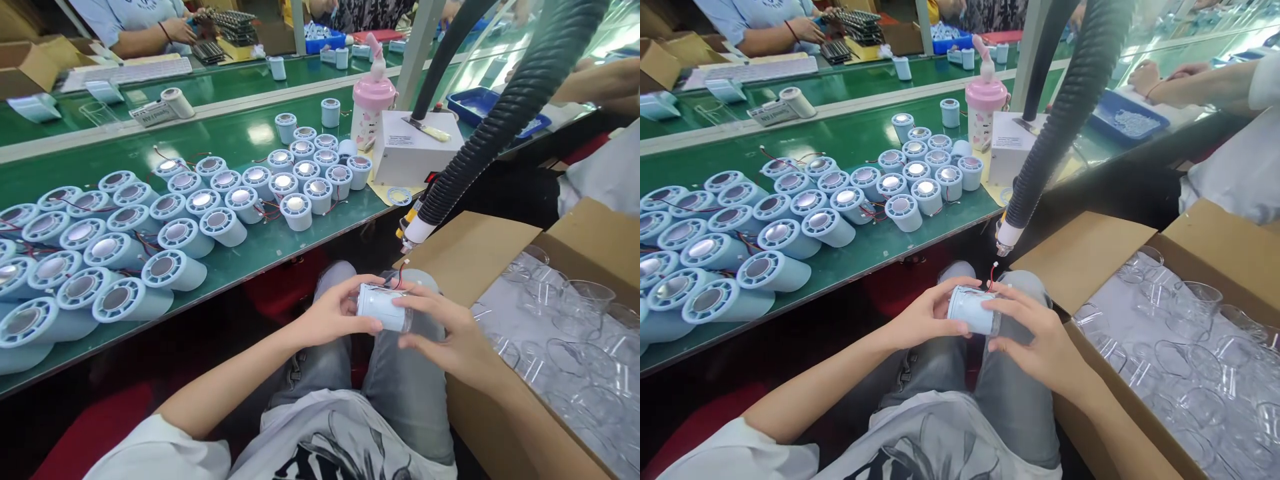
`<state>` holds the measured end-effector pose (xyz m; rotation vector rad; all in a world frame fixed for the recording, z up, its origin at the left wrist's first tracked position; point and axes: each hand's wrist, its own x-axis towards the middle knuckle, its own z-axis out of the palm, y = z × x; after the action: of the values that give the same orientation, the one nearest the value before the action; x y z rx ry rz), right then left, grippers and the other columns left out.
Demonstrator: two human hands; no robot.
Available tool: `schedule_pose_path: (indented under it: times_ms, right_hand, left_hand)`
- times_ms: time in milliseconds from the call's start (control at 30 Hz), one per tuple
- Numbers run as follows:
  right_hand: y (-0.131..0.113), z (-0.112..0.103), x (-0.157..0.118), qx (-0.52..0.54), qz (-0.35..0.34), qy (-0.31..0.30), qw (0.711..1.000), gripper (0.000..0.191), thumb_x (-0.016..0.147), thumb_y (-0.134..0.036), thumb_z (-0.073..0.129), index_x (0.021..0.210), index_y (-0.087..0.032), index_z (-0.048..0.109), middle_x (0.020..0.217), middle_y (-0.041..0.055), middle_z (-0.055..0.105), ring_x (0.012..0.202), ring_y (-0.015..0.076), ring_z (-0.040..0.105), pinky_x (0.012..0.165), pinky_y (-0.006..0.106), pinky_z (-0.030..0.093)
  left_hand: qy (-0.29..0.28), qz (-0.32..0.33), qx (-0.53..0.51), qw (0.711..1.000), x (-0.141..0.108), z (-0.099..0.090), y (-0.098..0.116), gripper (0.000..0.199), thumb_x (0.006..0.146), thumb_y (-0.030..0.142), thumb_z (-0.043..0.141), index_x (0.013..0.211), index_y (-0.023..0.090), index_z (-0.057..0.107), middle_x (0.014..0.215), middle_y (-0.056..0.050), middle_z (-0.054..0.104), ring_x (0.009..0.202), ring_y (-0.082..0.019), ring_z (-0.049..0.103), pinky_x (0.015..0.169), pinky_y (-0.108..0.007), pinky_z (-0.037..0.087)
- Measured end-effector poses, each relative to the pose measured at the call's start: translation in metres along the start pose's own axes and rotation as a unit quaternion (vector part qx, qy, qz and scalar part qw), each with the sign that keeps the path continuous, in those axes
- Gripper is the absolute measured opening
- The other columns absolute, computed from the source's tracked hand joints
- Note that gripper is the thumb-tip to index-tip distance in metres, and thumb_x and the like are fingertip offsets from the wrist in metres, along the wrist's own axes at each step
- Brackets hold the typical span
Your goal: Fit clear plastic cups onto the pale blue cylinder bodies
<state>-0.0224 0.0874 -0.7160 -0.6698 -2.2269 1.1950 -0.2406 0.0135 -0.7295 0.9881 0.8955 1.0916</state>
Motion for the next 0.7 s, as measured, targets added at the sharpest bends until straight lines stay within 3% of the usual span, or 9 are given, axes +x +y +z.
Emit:
schedule_pose_path:
  times_ms: [67, 133, 333, 500, 700]
  right_hand:
    - [-0.001, 0.0, -0.006, -0.048, -0.033, -0.001, 0.998, 0.041, 0.082, -0.021, 0.073, 0.119, -0.034, 0.062, 0.139, 0.0046, 0.055, 0.128, 0.0267, 0.052, 0.106, 0.043, 0.045]
    - [-0.002, 0.0, -0.01, -0.024, -0.024, -0.014, 0.999, 0.04, 0.084, -0.022, 0.071, 0.12, -0.035, 0.06, 0.139, 0.0031, 0.056, 0.13, 0.0254, 0.05, 0.104, 0.039, 0.048]
    - [-0.007, -0.002, -0.009, 0.125, 0.059, -0.044, 0.989, 0.043, 0.083, -0.024, 0.073, 0.121, -0.036, 0.057, 0.134, 0.0009, 0.058, 0.13, 0.0234, 0.05, 0.094, 0.03, 0.056]
    - [-0.013, -0.004, -0.01, 0.16, 0.093, -0.044, 0.982, 0.041, 0.083, -0.025, 0.073, 0.12, -0.038, 0.058, 0.128, -0.0016, 0.06, 0.116, 0.0178, 0.058, 0.089, 0.023, 0.056]
    - [-0.018, -0.004, -0.011, 0.229, 0.142, -0.052, 0.962, 0.037, 0.085, -0.031, 0.071, 0.12, -0.035, 0.058, 0.125, 0.0013, 0.06, 0.112, 0.0192, 0.059, 0.087, 0.026, 0.055]
  left_hand:
    - [-0.012, -0.024, -0.026, 0.999, -0.003, 0.001, 0.0, 0.069, 0.073, 0.03, 0.078, 0.134, 0.025, 0.046, 0.117, -0.009, 0.06, 0.081, -0.015, 0.065, 0.071, -0.031, 0.057]
    - [-0.028, -0.026, 0.003, 0.999, -0.007, 0.001, 0.003, 0.076, 0.072, 0.033, 0.08, 0.139, 0.027, 0.043, 0.119, -0.01, 0.06, 0.081, -0.017, 0.065, 0.069, -0.032, 0.057]
    - [-0.038, 0.043, 0.096, 0.994, -0.013, 0.0, 0.015, 0.078, 0.067, 0.02, 0.083, 0.138, 0.028, 0.05, 0.138, -0.01, 0.054, 0.117, -0.026, 0.059, 0.097, -0.036, 0.05]
    - [-0.042, 0.085, 0.148, 0.984, -0.016, 0.002, 0.019, 0.078, 0.066, 0.016, 0.084, 0.136, 0.029, 0.053, 0.137, -0.008, 0.056, 0.123, -0.025, 0.056, 0.1, -0.033, 0.049]
    - [-0.05, 0.114, 0.192, 0.974, -0.017, 0.003, 0.023, 0.078, 0.067, 0.017, 0.083, 0.137, 0.031, 0.051, 0.139, -0.008, 0.054, 0.126, -0.025, 0.053, 0.1, -0.034, 0.049]
